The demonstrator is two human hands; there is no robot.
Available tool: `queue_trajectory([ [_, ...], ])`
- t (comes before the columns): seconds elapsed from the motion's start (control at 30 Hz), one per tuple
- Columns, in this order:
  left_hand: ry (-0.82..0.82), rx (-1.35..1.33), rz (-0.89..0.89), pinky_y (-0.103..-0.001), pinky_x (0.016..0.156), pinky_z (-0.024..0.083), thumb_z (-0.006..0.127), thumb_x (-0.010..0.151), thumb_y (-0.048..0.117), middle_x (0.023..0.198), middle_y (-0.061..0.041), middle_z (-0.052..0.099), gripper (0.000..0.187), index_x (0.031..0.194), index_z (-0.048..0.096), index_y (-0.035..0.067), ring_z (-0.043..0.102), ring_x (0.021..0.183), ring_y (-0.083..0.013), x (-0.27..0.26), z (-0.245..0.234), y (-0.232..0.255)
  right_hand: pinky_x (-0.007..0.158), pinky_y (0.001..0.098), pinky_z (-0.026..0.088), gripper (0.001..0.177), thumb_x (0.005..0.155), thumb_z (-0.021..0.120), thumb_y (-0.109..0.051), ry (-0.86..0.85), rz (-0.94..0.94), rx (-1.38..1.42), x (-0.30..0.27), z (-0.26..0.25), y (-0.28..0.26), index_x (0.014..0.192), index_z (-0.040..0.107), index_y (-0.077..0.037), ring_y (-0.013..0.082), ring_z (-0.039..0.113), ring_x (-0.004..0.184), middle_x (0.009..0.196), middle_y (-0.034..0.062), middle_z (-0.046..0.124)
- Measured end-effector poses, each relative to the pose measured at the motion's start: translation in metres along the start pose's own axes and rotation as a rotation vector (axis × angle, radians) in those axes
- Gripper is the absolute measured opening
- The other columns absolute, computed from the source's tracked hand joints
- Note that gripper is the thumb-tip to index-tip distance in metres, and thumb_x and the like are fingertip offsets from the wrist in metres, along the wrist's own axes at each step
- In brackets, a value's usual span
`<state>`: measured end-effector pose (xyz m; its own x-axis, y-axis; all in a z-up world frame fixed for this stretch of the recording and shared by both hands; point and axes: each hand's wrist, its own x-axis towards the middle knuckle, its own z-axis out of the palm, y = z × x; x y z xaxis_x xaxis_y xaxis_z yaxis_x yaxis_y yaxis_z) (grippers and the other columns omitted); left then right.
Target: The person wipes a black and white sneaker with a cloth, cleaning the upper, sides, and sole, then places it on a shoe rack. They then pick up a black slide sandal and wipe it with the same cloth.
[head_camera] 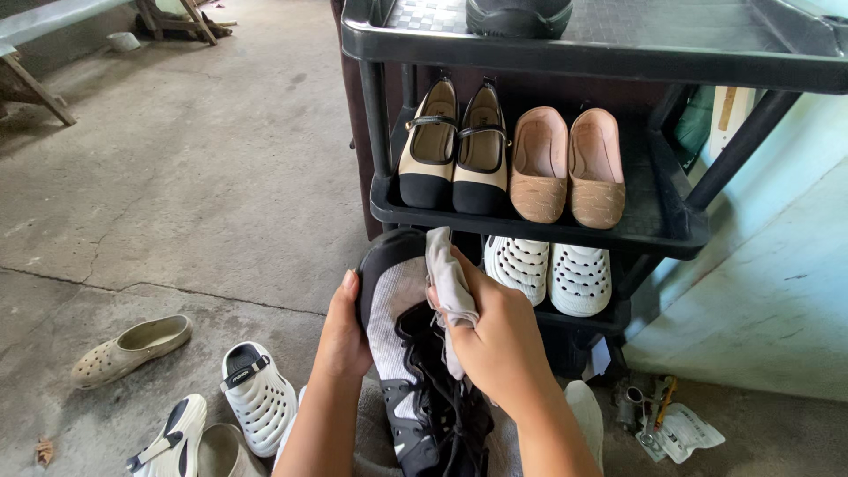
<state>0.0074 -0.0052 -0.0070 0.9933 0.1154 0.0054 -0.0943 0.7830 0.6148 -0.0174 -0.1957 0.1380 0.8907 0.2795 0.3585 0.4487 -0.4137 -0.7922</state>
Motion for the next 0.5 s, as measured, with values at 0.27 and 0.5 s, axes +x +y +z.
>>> queue_trajectory([
  [0.27, -0.185, -0.022, -0.034, -0.045, 0.102, 0.052, 0.058, 0.094, 0.047, 0.129, -0.021, 0.066, 0.067, 0.135, 0.056, -0.004, 0.065, 0.116, -0.0309, 0.003, -0.017, -0.001, 0.063, 0.0282, 0.061, 0.031, 0.093, 0.064, -0.013, 0.043, -0.077, 0.042, 0.006, 0.002, 0.026, 0.121, 0.072, -0.004, 0.0150, 0.080, 0.073, 0.085, 0.0109, 0.081],
  [0.5, -0.259, 0.056, -0.026, -0.044, 0.101, 0.052, 0.073, 0.085, 0.036, 0.128, -0.021, 0.065, 0.070, 0.137, 0.054, -0.007, 0.065, 0.115, -0.0300, 0.006, -0.032, -0.002, 0.061, 0.0221, 0.056, 0.030, 0.093, 0.070, -0.015, 0.124, -0.076, 0.221, 0.008, 0.013, 0.043, 0.119, 0.073, -0.001, 0.0070, 0.071, 0.073, 0.087, 0.0042, 0.079],
])
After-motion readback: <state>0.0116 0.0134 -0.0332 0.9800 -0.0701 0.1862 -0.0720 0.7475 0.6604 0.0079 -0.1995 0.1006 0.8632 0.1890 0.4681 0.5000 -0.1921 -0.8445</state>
